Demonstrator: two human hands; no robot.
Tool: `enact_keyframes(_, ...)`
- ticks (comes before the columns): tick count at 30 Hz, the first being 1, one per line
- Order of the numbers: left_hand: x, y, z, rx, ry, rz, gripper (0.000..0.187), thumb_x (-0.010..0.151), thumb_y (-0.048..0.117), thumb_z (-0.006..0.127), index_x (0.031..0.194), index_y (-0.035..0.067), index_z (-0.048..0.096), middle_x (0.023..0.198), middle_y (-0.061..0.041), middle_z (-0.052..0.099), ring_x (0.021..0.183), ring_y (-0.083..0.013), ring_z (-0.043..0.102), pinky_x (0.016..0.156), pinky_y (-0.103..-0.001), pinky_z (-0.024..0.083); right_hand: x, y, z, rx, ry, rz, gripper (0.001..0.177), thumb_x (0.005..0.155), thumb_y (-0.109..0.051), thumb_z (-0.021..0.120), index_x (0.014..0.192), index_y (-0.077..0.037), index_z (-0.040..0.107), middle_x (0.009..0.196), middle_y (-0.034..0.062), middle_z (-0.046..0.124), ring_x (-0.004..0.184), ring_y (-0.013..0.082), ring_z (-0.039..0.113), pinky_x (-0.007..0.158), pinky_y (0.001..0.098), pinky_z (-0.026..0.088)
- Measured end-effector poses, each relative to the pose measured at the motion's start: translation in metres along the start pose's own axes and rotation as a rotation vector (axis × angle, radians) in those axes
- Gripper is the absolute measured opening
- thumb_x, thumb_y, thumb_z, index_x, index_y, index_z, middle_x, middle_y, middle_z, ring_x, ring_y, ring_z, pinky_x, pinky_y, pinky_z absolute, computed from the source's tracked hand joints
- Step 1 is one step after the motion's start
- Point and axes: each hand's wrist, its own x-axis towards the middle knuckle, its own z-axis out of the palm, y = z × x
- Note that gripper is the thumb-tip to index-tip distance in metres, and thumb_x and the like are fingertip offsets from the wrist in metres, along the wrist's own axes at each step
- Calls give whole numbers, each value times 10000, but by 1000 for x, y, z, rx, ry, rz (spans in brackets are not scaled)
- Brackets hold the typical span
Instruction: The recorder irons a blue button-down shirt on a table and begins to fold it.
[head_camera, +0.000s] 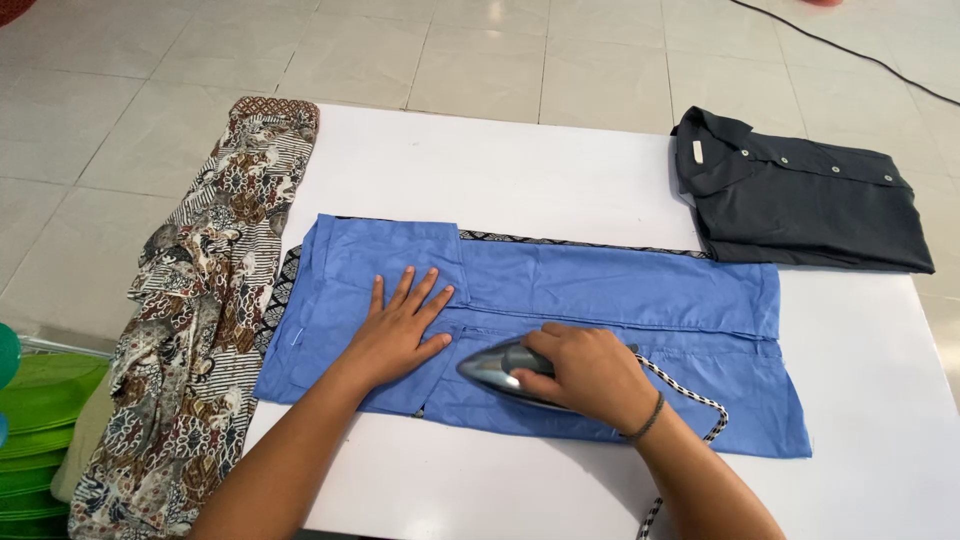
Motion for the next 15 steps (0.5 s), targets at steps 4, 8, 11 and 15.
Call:
enact_keyframes(4, 1, 1, -1, 11, -16, -13, 757, 944, 634, 458, 1589, 282, 273, 1700, -51, 81, 1558, -311, -19, 1198, -630, -77, 0, 3, 5, -38, 106, 29, 366, 854, -434, 708, 988, -95, 737, 865, 82, 728, 697, 304, 705, 614, 412, 562)
enact_keyframes(8, -1, 0, -1, 2, 3, 5, 750, 957, 627, 458, 1594, 272, 282, 1704, -56, 96, 1564, -319, -13, 1202, -637, -70, -2, 5, -4, 10, -16, -44, 365, 808, -422, 722, 974, -98, 752, 857, 74, 739, 699, 298, 713, 615, 418, 562)
enact_keyframes(11, 0, 0, 0, 15, 8, 1, 749, 955, 626, 463, 1591, 271, 289, 1705, -62, 98, 1563, -322, -6, 1204, -635, -60, -2, 5, -2, 14, -17, -19, 369, 800, -432, 724, 973, -108, 759, 844, 77, 736, 711, 303, 709, 619, 428, 555)
enact_keyframes(15, 1, 2, -3, 10, -14, -14, 749, 947, 625, 473, 1584, 277, 288, 1697, -55, 98, 1559, -319, -5, 1201, -636, -66, -2, 10, 1, -25, 55, 88, 377, 839, -438, 709, 968, -85, 736, 858, 100, 716, 706, 313, 700, 645, 425, 561)
